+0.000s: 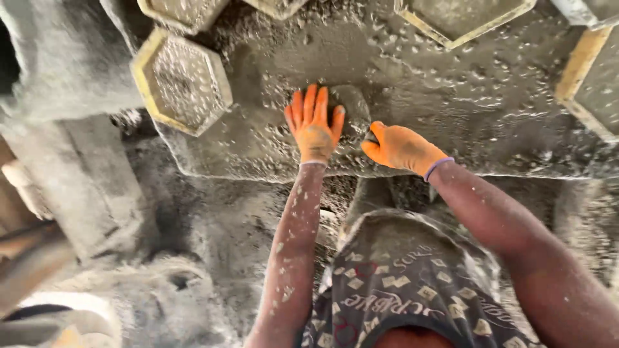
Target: Filling hexagonal concrete paver molds with concrete mix and smoothing the surface.
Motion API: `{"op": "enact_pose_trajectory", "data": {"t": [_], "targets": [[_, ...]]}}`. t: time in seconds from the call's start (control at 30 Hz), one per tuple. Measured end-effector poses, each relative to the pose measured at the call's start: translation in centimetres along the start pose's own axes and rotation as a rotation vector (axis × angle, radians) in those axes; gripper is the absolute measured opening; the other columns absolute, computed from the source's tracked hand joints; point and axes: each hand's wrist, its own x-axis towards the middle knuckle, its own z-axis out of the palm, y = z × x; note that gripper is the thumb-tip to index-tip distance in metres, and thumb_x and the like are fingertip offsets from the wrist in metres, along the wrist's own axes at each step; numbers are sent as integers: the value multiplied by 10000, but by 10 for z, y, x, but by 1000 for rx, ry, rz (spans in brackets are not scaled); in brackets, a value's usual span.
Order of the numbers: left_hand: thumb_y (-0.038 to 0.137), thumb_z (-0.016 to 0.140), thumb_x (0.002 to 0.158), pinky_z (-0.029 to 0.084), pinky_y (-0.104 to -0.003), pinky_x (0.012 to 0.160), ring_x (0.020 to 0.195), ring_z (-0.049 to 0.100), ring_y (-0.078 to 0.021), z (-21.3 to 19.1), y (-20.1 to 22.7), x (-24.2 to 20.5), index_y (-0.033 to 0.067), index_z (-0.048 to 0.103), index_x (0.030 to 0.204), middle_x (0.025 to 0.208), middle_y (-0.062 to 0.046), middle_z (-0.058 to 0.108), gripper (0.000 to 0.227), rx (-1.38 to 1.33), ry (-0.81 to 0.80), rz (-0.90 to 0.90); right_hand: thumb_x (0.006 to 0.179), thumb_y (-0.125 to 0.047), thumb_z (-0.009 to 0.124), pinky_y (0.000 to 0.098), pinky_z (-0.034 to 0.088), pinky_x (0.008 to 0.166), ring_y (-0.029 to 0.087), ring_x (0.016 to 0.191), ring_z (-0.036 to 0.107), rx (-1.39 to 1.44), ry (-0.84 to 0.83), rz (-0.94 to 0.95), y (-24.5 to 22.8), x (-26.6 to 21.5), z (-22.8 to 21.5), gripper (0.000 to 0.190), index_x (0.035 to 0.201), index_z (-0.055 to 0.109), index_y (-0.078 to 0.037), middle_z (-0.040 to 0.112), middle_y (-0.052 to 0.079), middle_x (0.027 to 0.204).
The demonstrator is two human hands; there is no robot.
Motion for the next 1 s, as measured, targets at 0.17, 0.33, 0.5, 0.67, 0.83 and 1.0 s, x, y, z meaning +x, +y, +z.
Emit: {"op": "enact_pose_trajectory", "data": {"t": [0.17,0.33,0.5,0.67,0.83,1.0], "targets": [[443,662,961,248,-611,1226,1467,399,-425,-13,-45,-10,123,601,1430,1572,-118,479,571,-50,-52,-125,975,-420,502,598,510,787,510,841,672,-68,-209,40,-40,25,-13,466,1161,540,5,699,293,839],[396,641,1001,342,-587,1222,1467,417,-433,4,-80,-41,90,578,1426,1554,-147,490,528,-166,24,-158,955,-374,514,577,521,776,480,819,690,-31,-278,-36,-67,44,13,428,1144,560,7,697,289,838],[204,664,969,403,-560,1183,1351,516,-438,-24,-76,-51,24,632,1313,1426,-179,599,389,-121,165,-151,946,-380,523,454,541,629,311,635,737,232,-396,3,-104,38,8,413,1072,608,4,703,228,699],[149,661,980,420,-543,1158,1324,550,-441,-27,-58,-49,23,657,1258,1377,-175,644,305,-116,167,-213,905,-432,632,403,473,481,224,496,610,413,-483,115,-94,21,19,436,1139,552,-73,657,165,641],[132,673,957,418,-540,1156,1308,558,-433,-54,20,-8,7,646,1257,1357,-191,638,326,-320,192,-136,941,-343,649,357,476,434,177,490,605,598,-401,162,-51,-19,-15,330,1015,590,-28,641,94,666],[125,674,980,434,-505,1170,1339,562,-413,-88,83,9,-9,620,1318,1396,-204,618,368,-700,272,-118,974,-296,613,327,452,420,151,487,580,740,-260,295,-21,-74,-81,259,1006,579,-41,615,67,730]]}}
